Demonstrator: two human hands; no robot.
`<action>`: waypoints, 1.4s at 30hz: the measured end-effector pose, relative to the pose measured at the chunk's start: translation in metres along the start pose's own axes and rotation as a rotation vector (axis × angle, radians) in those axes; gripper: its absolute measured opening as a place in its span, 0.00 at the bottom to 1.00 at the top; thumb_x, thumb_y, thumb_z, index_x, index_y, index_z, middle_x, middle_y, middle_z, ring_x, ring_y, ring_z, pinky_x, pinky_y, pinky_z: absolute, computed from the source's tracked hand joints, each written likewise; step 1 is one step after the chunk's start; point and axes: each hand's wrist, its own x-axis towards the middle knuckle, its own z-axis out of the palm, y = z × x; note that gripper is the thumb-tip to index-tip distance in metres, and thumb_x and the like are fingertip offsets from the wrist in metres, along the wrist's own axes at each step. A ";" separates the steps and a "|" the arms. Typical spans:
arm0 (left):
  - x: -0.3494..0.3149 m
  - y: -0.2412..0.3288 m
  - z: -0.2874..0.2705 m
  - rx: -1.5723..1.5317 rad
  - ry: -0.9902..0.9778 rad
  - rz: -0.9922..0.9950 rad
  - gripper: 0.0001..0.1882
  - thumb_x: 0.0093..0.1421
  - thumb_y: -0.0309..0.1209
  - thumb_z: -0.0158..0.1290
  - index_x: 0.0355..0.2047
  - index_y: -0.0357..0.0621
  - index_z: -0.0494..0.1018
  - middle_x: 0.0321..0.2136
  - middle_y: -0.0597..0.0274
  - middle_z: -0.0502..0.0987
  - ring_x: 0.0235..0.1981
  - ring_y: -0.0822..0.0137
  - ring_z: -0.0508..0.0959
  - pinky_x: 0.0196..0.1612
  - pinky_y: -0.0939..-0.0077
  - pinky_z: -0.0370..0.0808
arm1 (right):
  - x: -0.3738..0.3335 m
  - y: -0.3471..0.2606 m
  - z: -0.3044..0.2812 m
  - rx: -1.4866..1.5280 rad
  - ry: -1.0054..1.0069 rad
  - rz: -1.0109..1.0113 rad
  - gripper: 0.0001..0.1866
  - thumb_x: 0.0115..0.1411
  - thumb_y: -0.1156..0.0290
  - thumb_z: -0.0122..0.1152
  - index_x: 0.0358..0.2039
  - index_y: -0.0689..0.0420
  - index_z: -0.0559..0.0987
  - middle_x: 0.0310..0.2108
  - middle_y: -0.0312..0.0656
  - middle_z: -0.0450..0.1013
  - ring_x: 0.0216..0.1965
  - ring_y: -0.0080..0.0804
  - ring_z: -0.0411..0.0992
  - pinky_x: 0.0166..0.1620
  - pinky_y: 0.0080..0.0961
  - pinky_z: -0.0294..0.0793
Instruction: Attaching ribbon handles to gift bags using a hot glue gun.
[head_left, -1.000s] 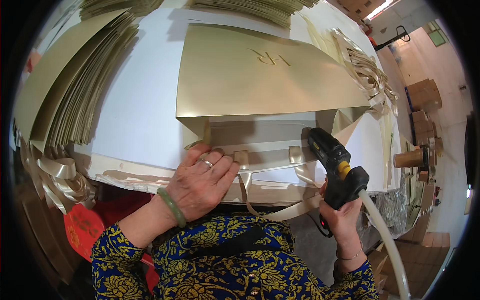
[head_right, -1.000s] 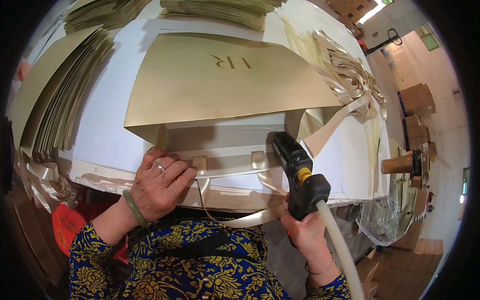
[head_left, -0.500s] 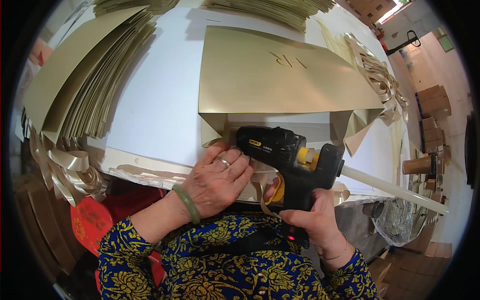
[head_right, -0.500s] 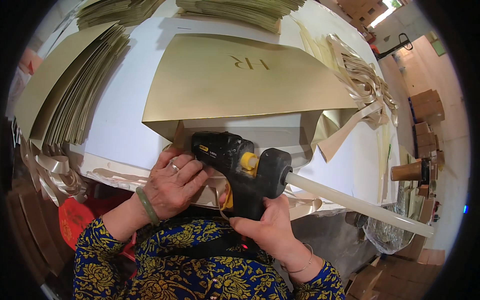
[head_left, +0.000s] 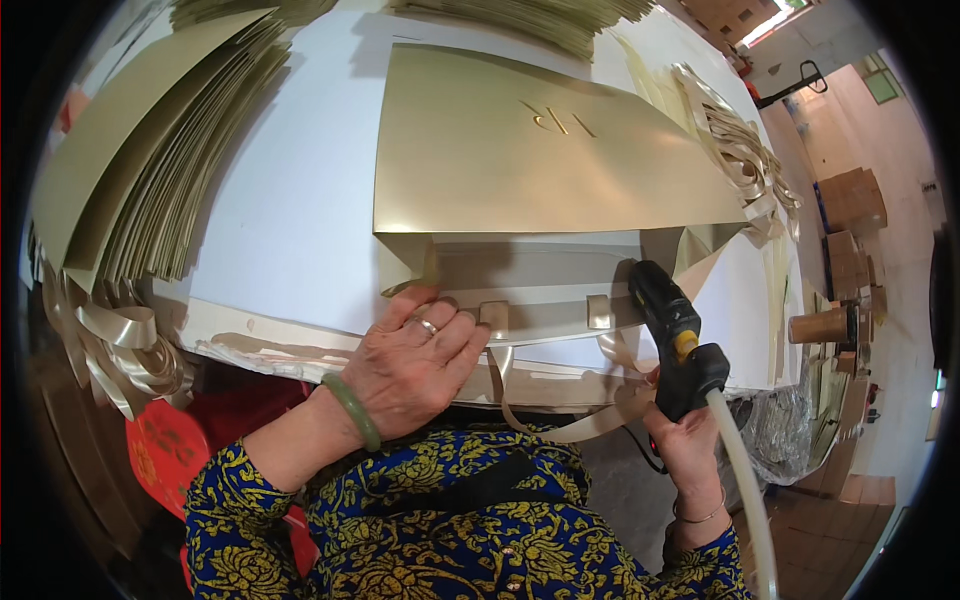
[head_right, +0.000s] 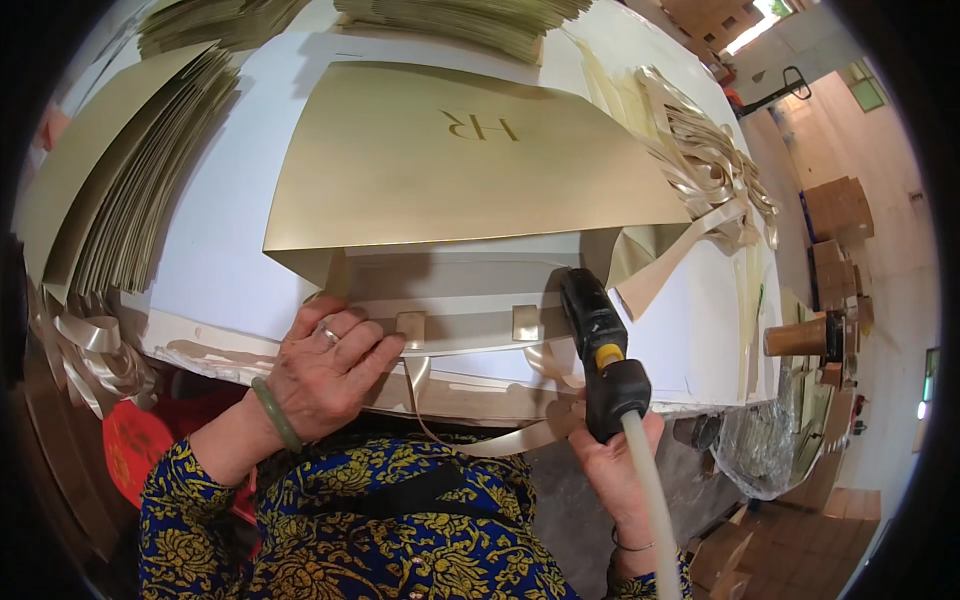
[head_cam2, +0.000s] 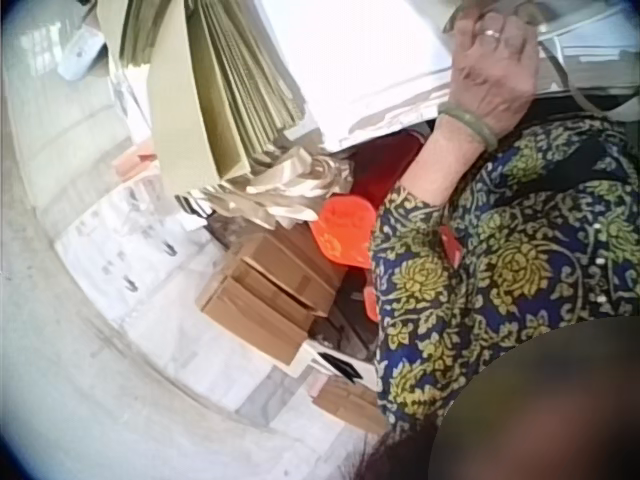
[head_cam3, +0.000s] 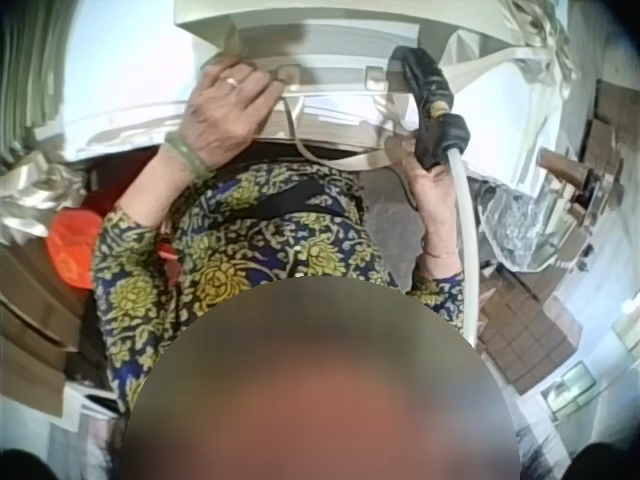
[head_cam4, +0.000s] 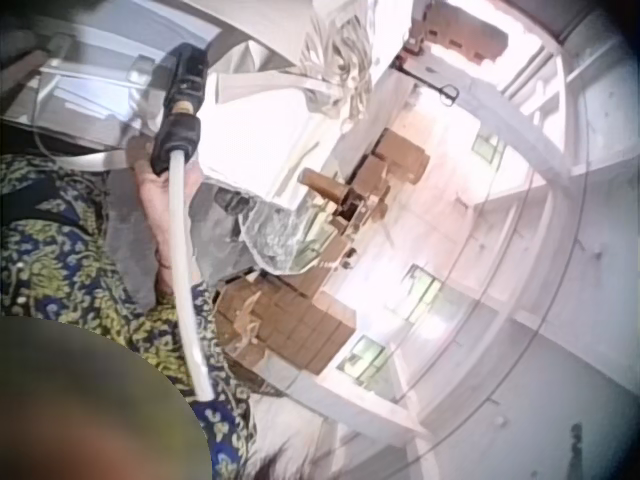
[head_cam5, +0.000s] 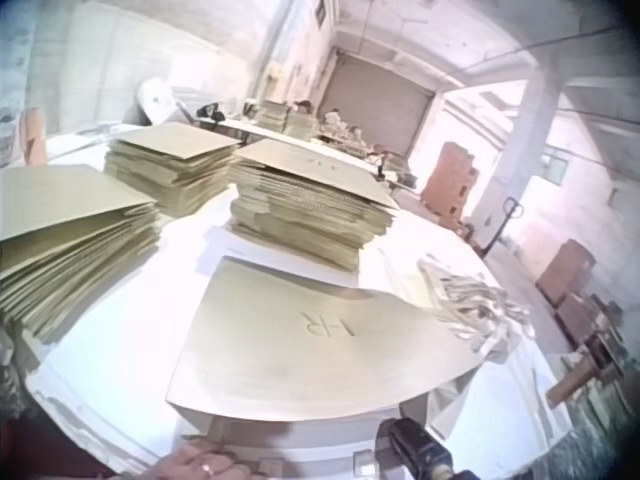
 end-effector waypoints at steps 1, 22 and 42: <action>0.000 0.000 0.000 0.006 0.000 -0.001 0.20 0.46 0.26 0.58 0.43 0.38 0.76 0.37 0.60 0.74 0.40 0.61 0.76 0.56 0.55 0.69 | -0.001 0.001 -0.001 -0.045 -0.015 -0.002 0.16 0.46 0.82 0.63 0.39 0.63 0.79 0.33 0.37 0.75 0.37 0.21 0.71 0.42 0.20 0.70; 0.026 -0.007 -0.015 0.063 -0.105 0.167 0.17 0.46 0.24 0.54 0.40 0.40 0.76 0.33 0.59 0.74 0.35 0.59 0.76 0.45 0.57 0.71 | -0.016 0.015 -0.103 0.400 -0.143 0.144 0.28 0.37 0.77 0.66 0.45 0.70 0.78 0.39 0.45 0.80 0.40 0.29 0.79 0.47 0.23 0.76; 0.019 -0.011 -0.020 -0.028 -0.141 0.219 0.18 0.44 0.19 0.62 0.38 0.40 0.75 0.27 0.59 0.70 0.26 0.56 0.72 0.29 0.61 0.69 | -0.031 0.196 -0.225 -0.072 0.296 0.468 0.15 0.36 0.76 0.61 0.28 0.68 0.82 0.25 0.37 0.76 0.26 0.25 0.73 0.32 0.23 0.72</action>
